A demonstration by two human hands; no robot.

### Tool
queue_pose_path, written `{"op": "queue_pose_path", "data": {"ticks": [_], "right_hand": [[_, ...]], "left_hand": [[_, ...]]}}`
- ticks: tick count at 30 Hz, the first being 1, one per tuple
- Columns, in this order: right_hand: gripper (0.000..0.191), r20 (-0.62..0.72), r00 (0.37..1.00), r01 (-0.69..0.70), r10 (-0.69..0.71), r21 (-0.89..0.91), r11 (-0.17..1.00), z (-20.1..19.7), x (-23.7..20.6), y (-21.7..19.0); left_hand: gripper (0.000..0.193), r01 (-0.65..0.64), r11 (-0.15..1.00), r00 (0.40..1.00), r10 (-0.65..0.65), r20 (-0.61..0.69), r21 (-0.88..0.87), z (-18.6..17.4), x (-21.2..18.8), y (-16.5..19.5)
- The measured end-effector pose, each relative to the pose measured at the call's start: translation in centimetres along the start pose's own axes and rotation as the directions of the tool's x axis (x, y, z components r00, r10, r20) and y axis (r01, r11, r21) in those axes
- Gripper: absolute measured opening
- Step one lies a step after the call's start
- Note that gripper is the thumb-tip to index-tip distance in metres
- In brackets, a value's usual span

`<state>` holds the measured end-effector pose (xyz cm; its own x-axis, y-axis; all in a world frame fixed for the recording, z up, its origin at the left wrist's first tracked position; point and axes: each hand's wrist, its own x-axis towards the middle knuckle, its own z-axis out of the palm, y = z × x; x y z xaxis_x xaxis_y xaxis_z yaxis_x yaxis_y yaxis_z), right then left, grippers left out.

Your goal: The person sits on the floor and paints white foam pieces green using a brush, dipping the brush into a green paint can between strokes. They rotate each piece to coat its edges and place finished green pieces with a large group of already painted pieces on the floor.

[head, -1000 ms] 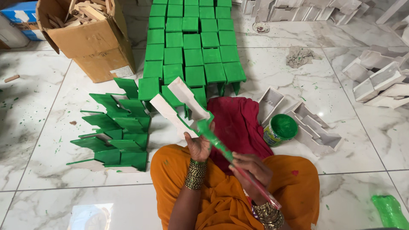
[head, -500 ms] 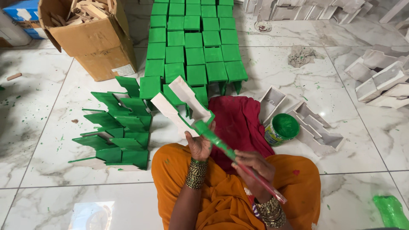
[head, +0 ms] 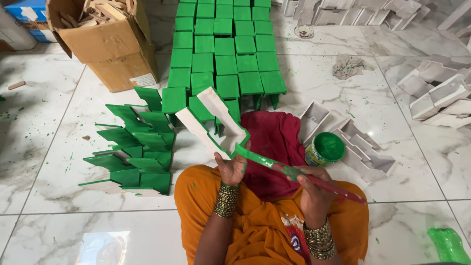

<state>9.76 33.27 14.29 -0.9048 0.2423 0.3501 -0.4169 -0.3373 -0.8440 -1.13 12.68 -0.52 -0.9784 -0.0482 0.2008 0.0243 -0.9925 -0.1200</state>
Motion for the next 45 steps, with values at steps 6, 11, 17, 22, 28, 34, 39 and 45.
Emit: {"op": "queue_pose_path", "data": {"ticks": [6, 11, 17, 22, 28, 34, 39, 45], "right_hand": [[0.02, -0.089, 0.989, 0.1, -0.118, -0.18, 0.979, -1.5, 1.5, -0.2], [0.024, -0.201, 0.949, 0.219, -0.243, -0.135, 0.966, -4.2, 2.4, -2.0], [0.024, -0.281, 0.914, 0.294, -0.292, -0.036, 0.955, -7.6, 3.5, -3.6], [0.02, -0.292, 0.9, 0.332, -0.323, -0.022, 0.943, -9.9, 3.3, -4.4], [0.019, -0.306, 0.89, 0.365, -0.339, 0.031, 0.93, -10.9, 2.9, -4.8], [0.026, -0.3, 0.896, 0.365, -0.329, 0.073, 0.928, -11.0, 2.7, -5.9], [0.025, -0.377, 0.85, 0.324, -0.368, -0.178, 0.929, -11.4, 2.8, -6.5], [0.024, -0.349, 0.765, 0.379, -0.542, -0.437, 0.816, -12.3, 2.9, -5.5]], "left_hand": [[0.097, -0.026, 0.999, 0.998, 0.024, 0.057, 0.027, 2.1, 0.1, -0.3], [0.093, -0.055, 0.993, 0.998, 0.051, 0.046, 0.101, 2.2, 0.3, -0.5], [0.063, -0.005, 0.963, 0.999, 0.017, -0.044, 0.27, -1.6, 0.2, 0.1], [0.064, -0.033, 0.566, 0.984, 0.163, -0.072, 0.824, -1.0, 0.4, -0.3], [0.091, -0.253, -0.071, 0.948, 0.18, 0.262, 0.965, 2.5, 0.4, -1.0], [0.078, 0.116, 0.486, 0.983, 0.067, -0.169, 0.866, 1.6, 0.3, -1.0], [0.06, -0.089, 0.131, 0.994, 0.08, 0.079, 0.987, -0.4, -0.2, -0.1], [0.046, 0.073, 0.395, 0.997, 0.001, -0.08, 0.916, -1.8, -1.0, 1.4]]}}
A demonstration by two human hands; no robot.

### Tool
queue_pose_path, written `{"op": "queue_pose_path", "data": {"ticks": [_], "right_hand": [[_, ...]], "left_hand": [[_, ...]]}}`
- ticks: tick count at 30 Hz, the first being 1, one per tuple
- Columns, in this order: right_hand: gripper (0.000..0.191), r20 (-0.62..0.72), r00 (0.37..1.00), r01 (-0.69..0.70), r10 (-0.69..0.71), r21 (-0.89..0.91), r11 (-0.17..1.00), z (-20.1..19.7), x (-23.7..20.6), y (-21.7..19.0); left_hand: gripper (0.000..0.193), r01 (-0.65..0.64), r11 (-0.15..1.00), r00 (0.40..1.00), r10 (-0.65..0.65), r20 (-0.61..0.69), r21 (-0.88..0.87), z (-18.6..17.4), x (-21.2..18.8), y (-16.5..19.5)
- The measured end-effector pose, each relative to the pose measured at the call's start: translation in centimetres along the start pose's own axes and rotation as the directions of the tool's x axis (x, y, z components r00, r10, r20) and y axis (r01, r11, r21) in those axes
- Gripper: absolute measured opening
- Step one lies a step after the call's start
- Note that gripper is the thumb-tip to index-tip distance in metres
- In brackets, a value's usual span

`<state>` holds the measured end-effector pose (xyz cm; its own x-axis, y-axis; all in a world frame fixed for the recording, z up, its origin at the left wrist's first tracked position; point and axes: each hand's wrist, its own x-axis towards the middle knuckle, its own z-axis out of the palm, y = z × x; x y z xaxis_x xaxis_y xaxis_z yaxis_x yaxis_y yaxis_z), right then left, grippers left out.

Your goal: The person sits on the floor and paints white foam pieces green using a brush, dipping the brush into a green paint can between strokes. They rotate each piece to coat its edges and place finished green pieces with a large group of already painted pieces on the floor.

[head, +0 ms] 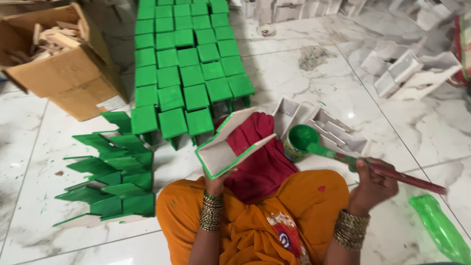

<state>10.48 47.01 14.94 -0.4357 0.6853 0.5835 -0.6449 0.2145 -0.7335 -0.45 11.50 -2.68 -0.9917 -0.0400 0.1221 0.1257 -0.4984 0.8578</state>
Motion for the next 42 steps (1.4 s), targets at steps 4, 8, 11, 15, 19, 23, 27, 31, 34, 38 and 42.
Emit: {"op": "queue_pose_path", "data": {"ticks": [4, 8, 11, 15, 19, 23, 27, 31, 34, 38, 42], "right_hand": [[0.029, 0.01, 0.997, -0.075, 0.077, -0.15, 0.986, -0.2, 0.3, 1.2], [0.03, 0.066, 0.99, -0.093, 0.126, -0.371, 0.924, -0.6, -0.4, 2.2], [0.026, 0.043, 0.977, -0.188, 0.208, -0.282, 0.941, 0.1, -0.7, 4.1], [0.023, 0.052, 0.988, -0.104, 0.144, -0.463, 0.88, 1.2, -0.9, 7.1], [0.02, 0.001, 0.978, -0.168, 0.206, -0.574, 0.802, 1.9, -1.1, 9.9], [0.019, 0.014, 0.954, -0.259, 0.299, -0.463, 0.848, 2.3, -1.0, 12.4], [0.022, 0.052, 0.954, -0.222, 0.296, -0.54, 0.812, 1.5, -1.5, 13.2], [0.018, 0.105, 0.97, -0.089, 0.218, -0.684, 0.724, 1.4, -2.2, 12.7], [0.017, 0.141, 0.976, 0.018, 0.168, -0.815, 0.579, 1.9, -2.6, 11.9], [0.019, 0.07, 0.969, -0.069, 0.236, -0.842, 0.535, 2.8, -3.2, 11.0], [0.018, 0.091, 0.964, -0.041, 0.248, -0.875, 0.483, 3.0, -3.2, 10.8]], "left_hand": [[0.048, 0.03, 0.999, 0.998, -0.03, -0.051, 0.014, -0.8, -0.5, -0.5], [0.063, -0.061, 0.978, 0.997, 0.071, -0.042, 0.199, -0.6, -1.4, 0.4], [0.082, -0.187, 0.952, 0.98, 0.197, -0.019, 0.242, -0.1, -1.3, 1.5], [0.096, -0.142, 0.988, 0.989, 0.138, -0.061, -0.067, 0.4, -0.7, 1.9], [0.093, -0.079, 0.966, 0.985, 0.113, -0.127, 0.244, -0.4, -2.2, 1.6], [0.086, -0.153, 0.833, 0.963, 0.246, -0.107, 0.531, -1.3, -3.1, 2.1], [0.079, -0.166, 0.715, 0.948, 0.305, -0.089, 0.679, -1.2, -3.9, 3.1], [0.081, -0.141, 0.851, 0.953, 0.255, -0.163, 0.505, -0.8, -4.7, 3.8], [0.083, -0.162, 0.791, 0.941, 0.304, -0.148, 0.59, -1.0, -5.2, 4.1], [0.066, -0.074, 0.642, 0.959, 0.257, -0.123, 0.763, -1.6, -5.6, 4.2], [0.066, -0.019, 0.82, 0.965, 0.164, -0.203, 0.571, -1.5, -6.3, 4.0]]}}
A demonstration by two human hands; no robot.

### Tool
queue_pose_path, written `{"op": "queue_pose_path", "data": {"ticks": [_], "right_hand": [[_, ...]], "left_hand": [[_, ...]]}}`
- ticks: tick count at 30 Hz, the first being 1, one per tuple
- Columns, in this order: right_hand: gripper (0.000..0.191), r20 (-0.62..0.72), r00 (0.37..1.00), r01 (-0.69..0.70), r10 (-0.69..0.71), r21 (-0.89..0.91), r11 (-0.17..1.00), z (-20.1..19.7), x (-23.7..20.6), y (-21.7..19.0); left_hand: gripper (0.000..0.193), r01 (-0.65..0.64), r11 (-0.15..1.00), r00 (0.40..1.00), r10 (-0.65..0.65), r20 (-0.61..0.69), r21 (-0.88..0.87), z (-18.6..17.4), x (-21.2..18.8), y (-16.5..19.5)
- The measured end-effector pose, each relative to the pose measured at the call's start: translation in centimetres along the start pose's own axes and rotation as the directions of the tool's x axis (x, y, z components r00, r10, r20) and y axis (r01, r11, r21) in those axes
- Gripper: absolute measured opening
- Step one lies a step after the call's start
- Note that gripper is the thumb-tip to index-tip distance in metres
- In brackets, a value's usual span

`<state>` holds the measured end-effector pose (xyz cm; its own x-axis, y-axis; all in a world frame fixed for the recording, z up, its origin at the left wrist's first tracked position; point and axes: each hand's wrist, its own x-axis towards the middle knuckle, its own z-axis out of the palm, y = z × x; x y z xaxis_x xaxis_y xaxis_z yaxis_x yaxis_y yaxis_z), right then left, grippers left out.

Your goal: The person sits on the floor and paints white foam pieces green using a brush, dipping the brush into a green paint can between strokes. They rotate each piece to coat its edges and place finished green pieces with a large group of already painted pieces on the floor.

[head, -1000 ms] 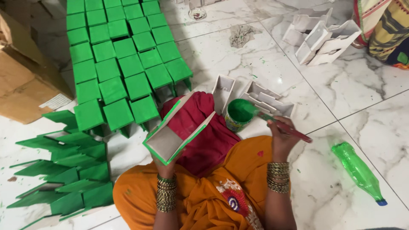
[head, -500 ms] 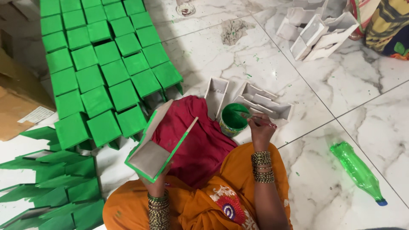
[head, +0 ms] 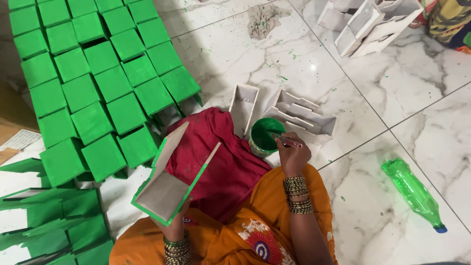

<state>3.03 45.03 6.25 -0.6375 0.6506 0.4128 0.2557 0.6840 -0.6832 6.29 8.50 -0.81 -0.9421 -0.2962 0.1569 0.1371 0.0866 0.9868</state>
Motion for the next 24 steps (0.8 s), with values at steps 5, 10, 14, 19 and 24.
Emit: {"op": "queue_pose_path", "data": {"ticks": [5, 10, 14, 19, 24], "right_hand": [[0.02, 0.029, 1.0, -0.007, 0.008, -0.016, 1.0, 0.2, -0.2, 0.8], [0.018, 0.04, 0.998, 0.055, -0.055, -0.02, 0.998, 0.7, -0.3, 1.7], [0.019, 0.01, 1.0, 0.021, -0.021, 0.032, 0.999, 0.4, -0.1, 2.5], [0.019, 0.028, 0.999, 0.047, -0.046, -0.039, 0.998, 1.0, -0.2, 3.0], [0.022, -0.023, 0.999, 0.031, -0.027, 0.179, 0.983, 0.6, 0.3, 4.0]], "left_hand": [[0.065, 0.079, 0.993, 0.997, -0.076, 0.033, -0.085, -0.1, -0.3, -0.8], [0.053, -0.009, 0.983, 0.996, -0.007, 0.088, 0.181, -0.8, -0.7, -1.5], [0.059, 0.15, 0.984, 0.988, -0.147, 0.035, -0.099, -0.1, -0.6, -1.4], [0.051, 0.129, 0.991, 0.991, -0.131, 0.035, 0.043, 0.1, -0.1, -0.8], [0.068, 0.069, 0.995, 0.997, -0.067, 0.031, -0.069, 1.6, 1.0, -0.3]]}}
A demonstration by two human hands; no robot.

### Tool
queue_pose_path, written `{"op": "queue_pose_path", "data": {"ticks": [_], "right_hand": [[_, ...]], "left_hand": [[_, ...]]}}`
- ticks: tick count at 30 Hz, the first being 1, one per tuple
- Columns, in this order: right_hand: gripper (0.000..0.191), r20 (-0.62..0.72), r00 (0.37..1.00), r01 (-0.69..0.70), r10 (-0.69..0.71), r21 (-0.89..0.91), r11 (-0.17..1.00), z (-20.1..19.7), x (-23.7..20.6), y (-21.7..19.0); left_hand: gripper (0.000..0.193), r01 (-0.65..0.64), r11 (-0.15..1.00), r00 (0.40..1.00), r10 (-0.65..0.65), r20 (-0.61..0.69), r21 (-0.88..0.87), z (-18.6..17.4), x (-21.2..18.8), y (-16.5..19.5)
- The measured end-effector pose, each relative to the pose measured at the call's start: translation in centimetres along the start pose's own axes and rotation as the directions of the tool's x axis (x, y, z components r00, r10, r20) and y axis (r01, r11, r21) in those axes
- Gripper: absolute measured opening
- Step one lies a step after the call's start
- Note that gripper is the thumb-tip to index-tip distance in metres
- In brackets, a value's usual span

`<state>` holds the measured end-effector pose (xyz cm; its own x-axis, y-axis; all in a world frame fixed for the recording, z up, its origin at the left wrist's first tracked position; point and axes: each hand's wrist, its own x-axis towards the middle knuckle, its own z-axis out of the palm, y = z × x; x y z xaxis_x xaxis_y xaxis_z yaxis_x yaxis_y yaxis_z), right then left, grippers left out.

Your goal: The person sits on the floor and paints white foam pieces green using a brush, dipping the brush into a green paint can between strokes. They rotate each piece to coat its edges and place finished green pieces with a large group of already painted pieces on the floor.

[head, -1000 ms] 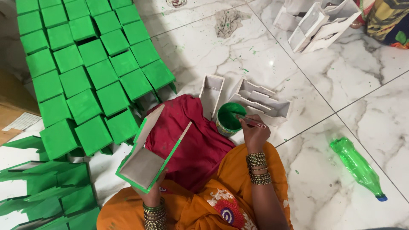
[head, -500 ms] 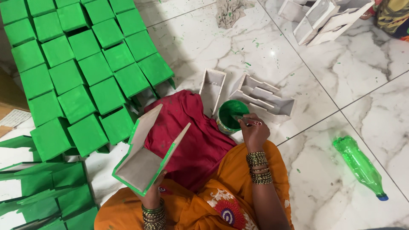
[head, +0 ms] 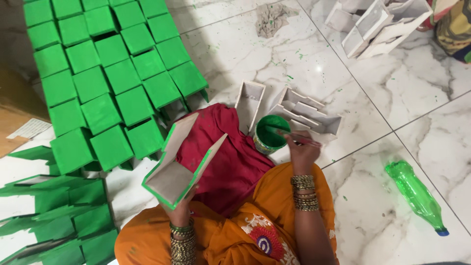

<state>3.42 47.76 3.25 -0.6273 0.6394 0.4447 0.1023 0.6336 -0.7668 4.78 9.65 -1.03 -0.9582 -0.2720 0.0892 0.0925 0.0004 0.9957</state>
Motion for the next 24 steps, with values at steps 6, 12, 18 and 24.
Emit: {"op": "queue_pose_path", "data": {"ticks": [6, 12, 18, 24], "right_hand": [[0.026, -0.181, 0.983, 0.001, 0.028, 0.156, 0.988, -3.7, 1.7, 1.3], [0.022, -0.071, 0.92, -0.246, 0.386, 0.663, 0.707, -6.4, 2.7, 2.8], [0.022, -0.056, 0.873, -0.34, 0.484, 0.641, 0.688, -4.6, 3.5, 4.6], [0.02, -0.098, 0.895, -0.288, 0.434, 0.617, 0.733, -3.4, 3.9, 4.3]], "left_hand": [[0.077, -0.022, 0.996, 0.999, 0.019, -0.034, -0.081, 2.1, 1.5, 0.3], [0.083, -0.045, 0.968, 0.999, 0.04, -0.027, -0.245, 3.7, 2.7, -0.1], [0.102, -0.195, 0.981, 0.98, 0.195, -0.047, -0.013, 4.9, 4.1, -0.3], [0.105, -0.123, 0.972, 0.991, 0.11, -0.075, -0.199, 6.0, 4.9, 0.3]]}}
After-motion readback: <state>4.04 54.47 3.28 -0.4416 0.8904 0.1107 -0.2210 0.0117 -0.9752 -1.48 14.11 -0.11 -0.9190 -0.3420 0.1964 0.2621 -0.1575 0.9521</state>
